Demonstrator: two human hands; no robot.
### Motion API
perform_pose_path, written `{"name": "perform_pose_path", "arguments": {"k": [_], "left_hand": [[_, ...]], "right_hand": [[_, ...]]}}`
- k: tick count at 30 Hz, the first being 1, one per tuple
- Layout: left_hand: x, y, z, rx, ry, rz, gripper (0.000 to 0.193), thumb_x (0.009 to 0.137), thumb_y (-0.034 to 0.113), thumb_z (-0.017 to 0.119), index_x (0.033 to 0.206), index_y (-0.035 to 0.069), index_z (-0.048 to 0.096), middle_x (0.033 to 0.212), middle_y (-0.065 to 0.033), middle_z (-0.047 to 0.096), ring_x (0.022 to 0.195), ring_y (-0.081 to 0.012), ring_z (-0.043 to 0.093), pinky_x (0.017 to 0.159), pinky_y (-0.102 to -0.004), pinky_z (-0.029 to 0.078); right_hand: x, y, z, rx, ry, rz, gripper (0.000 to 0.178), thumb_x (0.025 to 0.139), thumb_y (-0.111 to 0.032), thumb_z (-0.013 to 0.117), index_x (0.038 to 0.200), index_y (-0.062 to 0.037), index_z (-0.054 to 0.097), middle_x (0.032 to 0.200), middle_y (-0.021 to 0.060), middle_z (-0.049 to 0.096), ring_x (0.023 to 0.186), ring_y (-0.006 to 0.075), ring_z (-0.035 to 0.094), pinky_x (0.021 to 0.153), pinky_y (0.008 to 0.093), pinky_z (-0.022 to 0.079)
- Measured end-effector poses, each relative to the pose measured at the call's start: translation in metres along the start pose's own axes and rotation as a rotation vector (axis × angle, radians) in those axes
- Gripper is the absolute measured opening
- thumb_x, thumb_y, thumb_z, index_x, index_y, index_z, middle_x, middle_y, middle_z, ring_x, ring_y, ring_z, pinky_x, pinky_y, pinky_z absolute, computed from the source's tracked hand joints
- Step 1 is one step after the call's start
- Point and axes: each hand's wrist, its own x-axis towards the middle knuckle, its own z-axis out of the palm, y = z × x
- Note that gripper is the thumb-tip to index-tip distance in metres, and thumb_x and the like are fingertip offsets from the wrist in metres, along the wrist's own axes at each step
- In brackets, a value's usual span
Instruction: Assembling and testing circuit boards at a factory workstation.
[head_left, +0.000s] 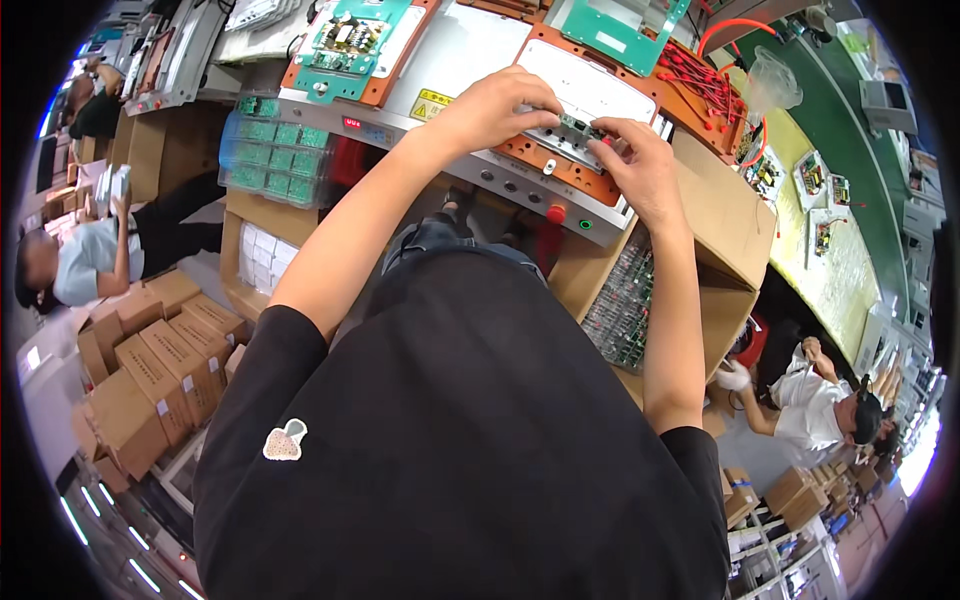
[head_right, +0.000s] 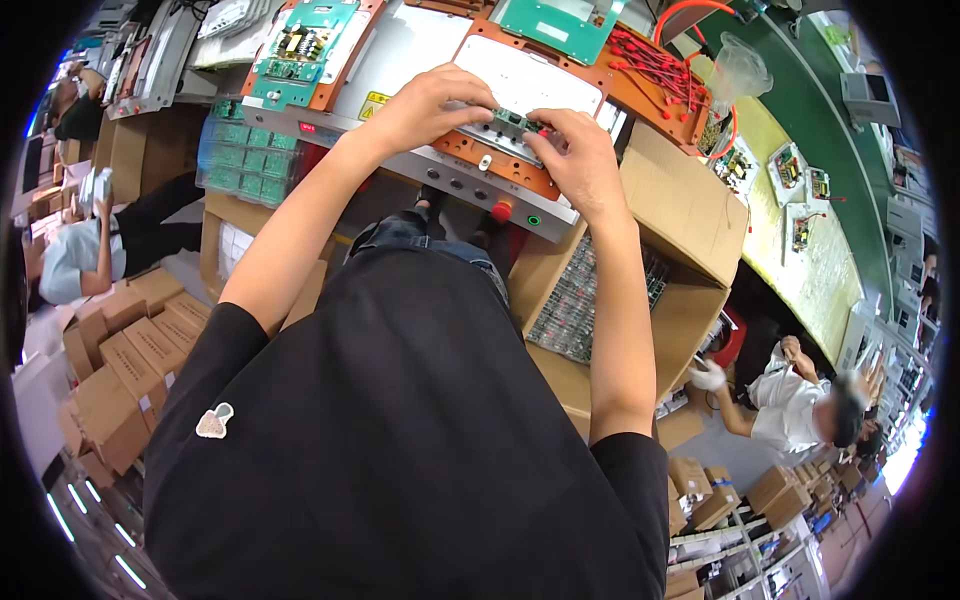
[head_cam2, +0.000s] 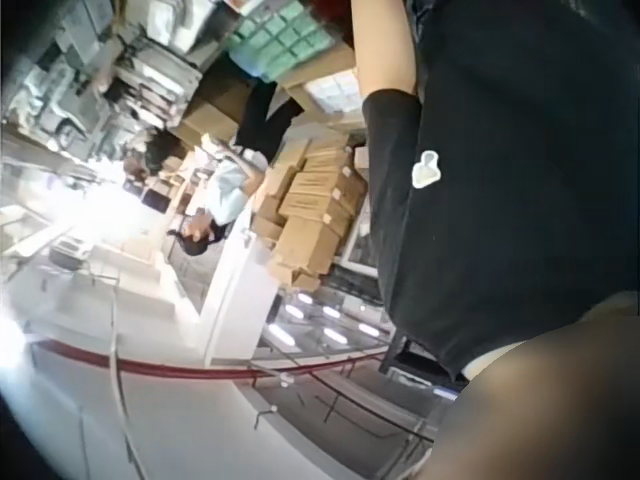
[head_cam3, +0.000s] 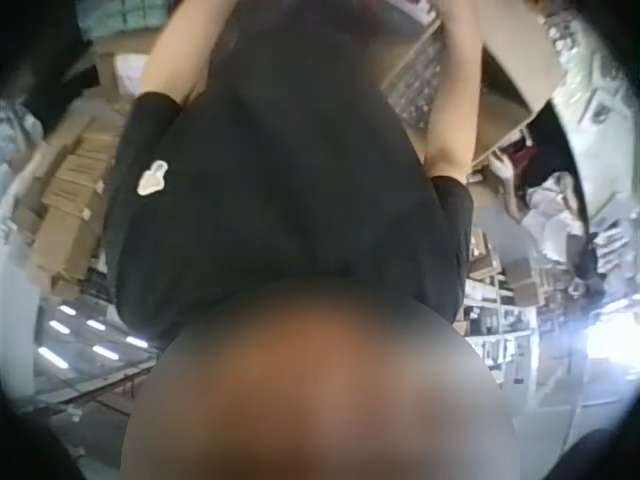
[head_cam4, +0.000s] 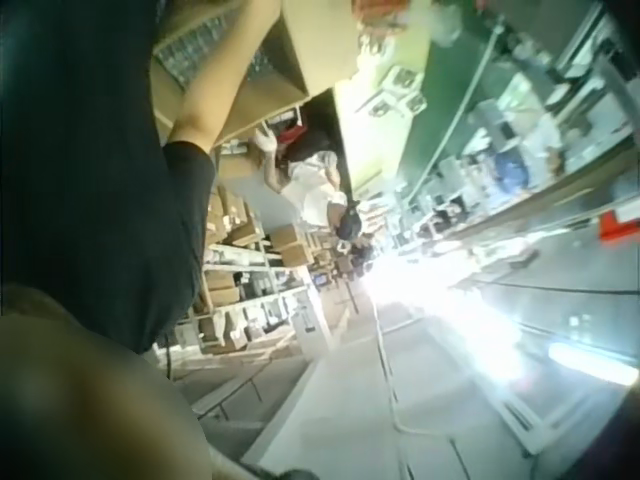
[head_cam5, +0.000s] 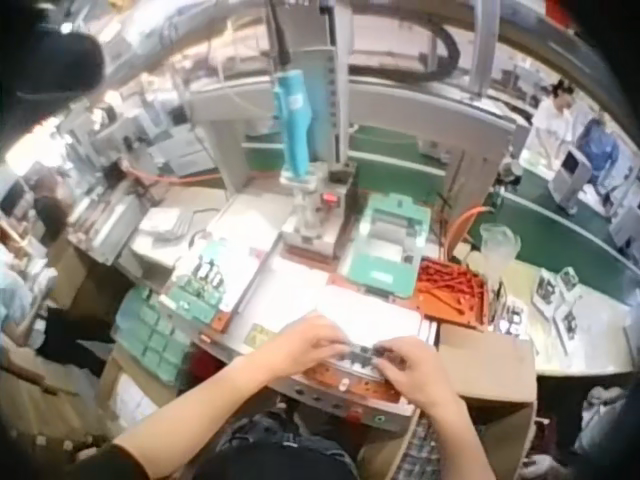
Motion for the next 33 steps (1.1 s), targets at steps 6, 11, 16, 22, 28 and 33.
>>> {"name": "perform_pose_path", "arguments": {"k": [6, 11, 16, 22, 28, 33], "left_hand": [[-0.009, 0.0, -0.002, 0.022, -0.024, 0.08, 0.019, 0.084, 0.011, 0.073, 0.101, 0.006, 0.072, 0.11, -0.0057, 0.067, 0.107, -0.025, 0.059, 0.093, -0.037, 0.049], [-0.013, 0.003, 0.0, 0.099, 0.086, 0.151, 0.02, 0.081, 0.01, 0.075, 0.1, 0.005, 0.071, 0.111, -0.0076, 0.065, 0.107, -0.0261, 0.059, 0.091, -0.037, 0.049], [-0.039, 0.036, 0.015, 0.038, 0.356, -0.078, 0.026, 0.078, 0.015, 0.078, 0.1, 0.003, 0.069, 0.104, -0.011, 0.064, 0.097, -0.0273, 0.062, 0.084, -0.0375, 0.05], [-0.06, 0.053, 0.054, 0.081, 0.385, -0.1, 0.024, 0.076, 0.02, 0.081, 0.093, 0.007, 0.069, 0.094, -0.0057, 0.064, 0.091, -0.0248, 0.061, 0.08, -0.0365, 0.046], [-0.056, 0.054, 0.069, 0.149, 0.416, -0.026, 0.019, 0.074, 0.018, 0.081, 0.083, 0.008, 0.068, 0.089, -0.0033, 0.062, 0.084, -0.0221, 0.06, 0.073, -0.0352, 0.043], [-0.062, 0.056, 0.074, 0.158, 0.488, -0.033, 0.018, 0.074, 0.015, 0.081, 0.085, 0.008, 0.069, 0.088, -0.0029, 0.062, 0.082, -0.0219, 0.06, 0.072, -0.0357, 0.044]], "right_hand": [[-0.005, 0.006, 0.003, -0.101, -0.011, -0.205, 0.025, 0.077, -0.007, 0.078, 0.1, -0.0054, 0.069, 0.096, 0.0068, 0.065, 0.089, 0.022, 0.062, 0.081, 0.0336, 0.049], [-0.007, 0.001, -0.002, -0.146, -0.065, -0.158, 0.027, 0.076, -0.007, 0.078, 0.102, -0.0053, 0.069, 0.111, 0.0093, 0.063, 0.107, 0.0272, 0.06, 0.093, 0.0372, 0.047], [0.006, -0.006, -0.02, -0.146, 0.016, -0.183, 0.035, 0.078, -0.014, 0.078, 0.111, -0.0066, 0.067, 0.121, 0.0108, 0.063, 0.117, 0.0291, 0.058, 0.101, 0.0394, 0.045], [0.164, 0.041, -0.065, -0.522, 0.586, -0.462, 0.029, 0.087, -0.016, 0.07, 0.113, -0.0044, 0.067, 0.107, 0.0122, 0.068, 0.097, 0.0237, 0.065, 0.086, 0.0345, 0.05], [0.203, 0.095, -0.122, -0.242, 0.248, -0.059, 0.047, 0.087, -0.02, 0.071, 0.128, -0.0031, 0.058, 0.123, 0.0172, 0.058, 0.111, 0.028, 0.055, 0.094, 0.0364, 0.045], [0.025, -0.019, -0.053, -0.283, 0.424, -0.544, 0.021, 0.077, 0.009, 0.067, 0.095, 0.0004, 0.071, 0.094, 0.0129, 0.071, 0.088, 0.0237, 0.069, 0.08, 0.0324, 0.054]]}}
